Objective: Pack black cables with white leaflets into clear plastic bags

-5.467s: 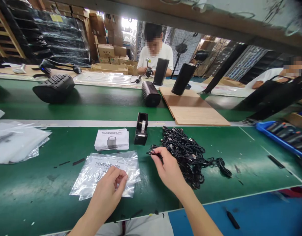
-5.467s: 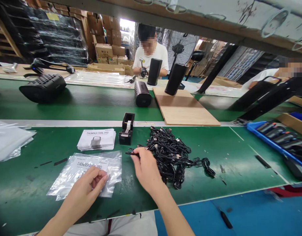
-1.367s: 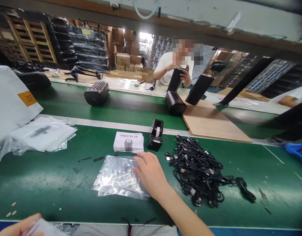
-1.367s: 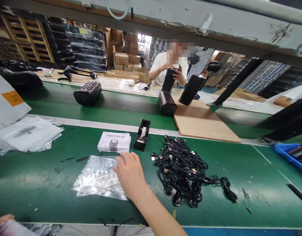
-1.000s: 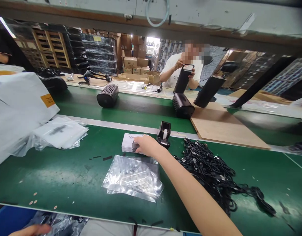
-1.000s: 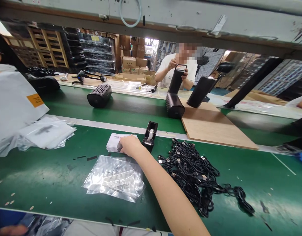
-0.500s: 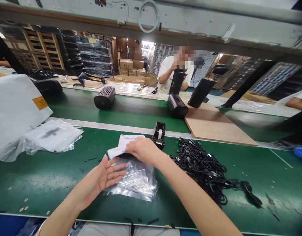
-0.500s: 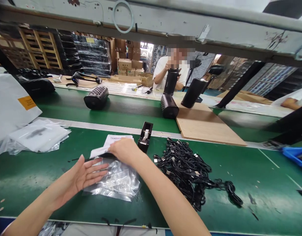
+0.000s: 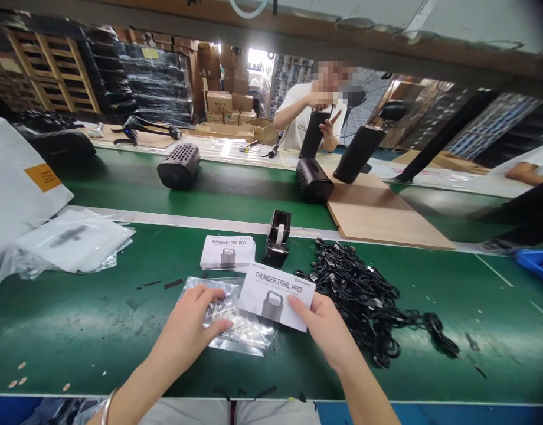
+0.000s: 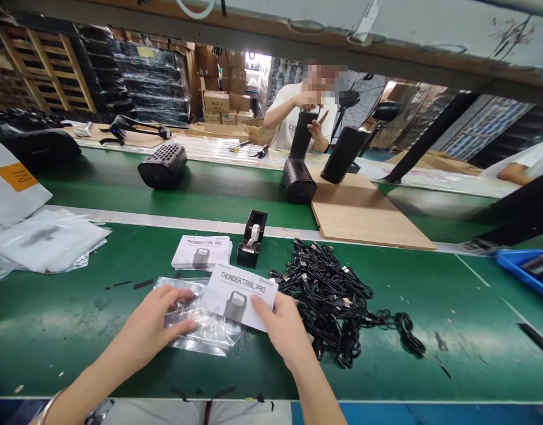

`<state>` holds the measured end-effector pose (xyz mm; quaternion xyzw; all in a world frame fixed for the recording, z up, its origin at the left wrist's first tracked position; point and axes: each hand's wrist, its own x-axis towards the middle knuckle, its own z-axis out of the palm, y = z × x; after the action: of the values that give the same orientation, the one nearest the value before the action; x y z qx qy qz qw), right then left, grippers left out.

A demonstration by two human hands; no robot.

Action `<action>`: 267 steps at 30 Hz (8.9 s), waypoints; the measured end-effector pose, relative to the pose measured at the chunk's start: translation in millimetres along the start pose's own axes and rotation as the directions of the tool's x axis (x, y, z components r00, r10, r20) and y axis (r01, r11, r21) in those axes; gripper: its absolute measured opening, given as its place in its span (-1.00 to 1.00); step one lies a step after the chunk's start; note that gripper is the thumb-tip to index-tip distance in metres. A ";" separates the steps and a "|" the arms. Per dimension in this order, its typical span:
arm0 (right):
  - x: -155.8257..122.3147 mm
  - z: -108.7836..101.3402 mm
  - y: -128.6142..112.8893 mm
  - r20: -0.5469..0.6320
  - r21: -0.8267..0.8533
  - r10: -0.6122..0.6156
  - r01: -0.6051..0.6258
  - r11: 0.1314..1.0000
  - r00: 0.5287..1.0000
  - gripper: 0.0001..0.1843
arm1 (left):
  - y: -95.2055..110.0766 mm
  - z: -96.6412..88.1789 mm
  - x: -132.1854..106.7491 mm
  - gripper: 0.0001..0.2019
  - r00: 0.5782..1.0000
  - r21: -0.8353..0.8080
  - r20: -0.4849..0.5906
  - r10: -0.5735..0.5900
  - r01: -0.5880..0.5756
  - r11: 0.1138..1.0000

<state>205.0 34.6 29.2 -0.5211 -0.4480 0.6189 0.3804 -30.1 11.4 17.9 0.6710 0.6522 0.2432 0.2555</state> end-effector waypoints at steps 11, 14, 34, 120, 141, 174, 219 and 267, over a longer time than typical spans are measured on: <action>-4.5 -13.5 25.8 -0.160 -0.537 -0.114 0.011 0.844 0.980 -0.66 | -19.8 -24.2 -12.5 -0.62 0.864 0.137 0.162 0.478 -0.499 0.856; -4.7 -13.6 25.5 -0.169 -0.601 -0.120 -0.006 0.800 0.978 -0.67 | -51.2 -45.9 -19.6 -0.63 0.892 0.269 0.183 0.414 -0.451 0.851; -44.7 -29.4 20.0 -0.266 -0.621 -0.097 -0.094 0.778 0.959 -0.66 | 39.7 26.1 17.0 -0.71 0.996 0.351 0.033 0.084 -0.090 0.932; -2.8 13.9 32.4 0.012 -0.174 0.121 -0.118 0.978 0.993 -0.79 | 5.3 30.3 -23.1 -0.79 0.960 0.533 -0.090 0.265 -0.179 0.827; -16.7 26.5 9.5 -0.050 -0.069 0.107 -0.110 0.992 0.993 -0.72 | 13.4 23.0 -27.4 -0.85 0.938 0.385 -0.158 0.308 -0.229 0.894; -15.1 29.9 11.0 0.361 -0.155 0.164 -0.114 0.981 0.918 -0.74 | 29.8 28.5 -40.9 -0.87 0.943 0.083 -0.072 0.324 -0.318 0.945; -12.5 21.8 2.0 0.186 -0.426 0.000 0.081 0.901 0.983 -0.84 | 35.4 42.7 -28.4 -0.89 0.991 -0.164 -0.107 0.084 -0.101 0.981; -11.9 5.5 -110.7 0.535 -0.586 -0.327 0.621 0.521 0.779 -0.90 | 33.5 -20.0 2.9 -0.79 1.000 -0.642 0.007 -0.011 0.013 0.766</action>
<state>202.0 56.8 138.4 -0.3602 -0.8456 0.3366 0.2048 -18.0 14.2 55.1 0.5394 0.5338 0.4489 0.4718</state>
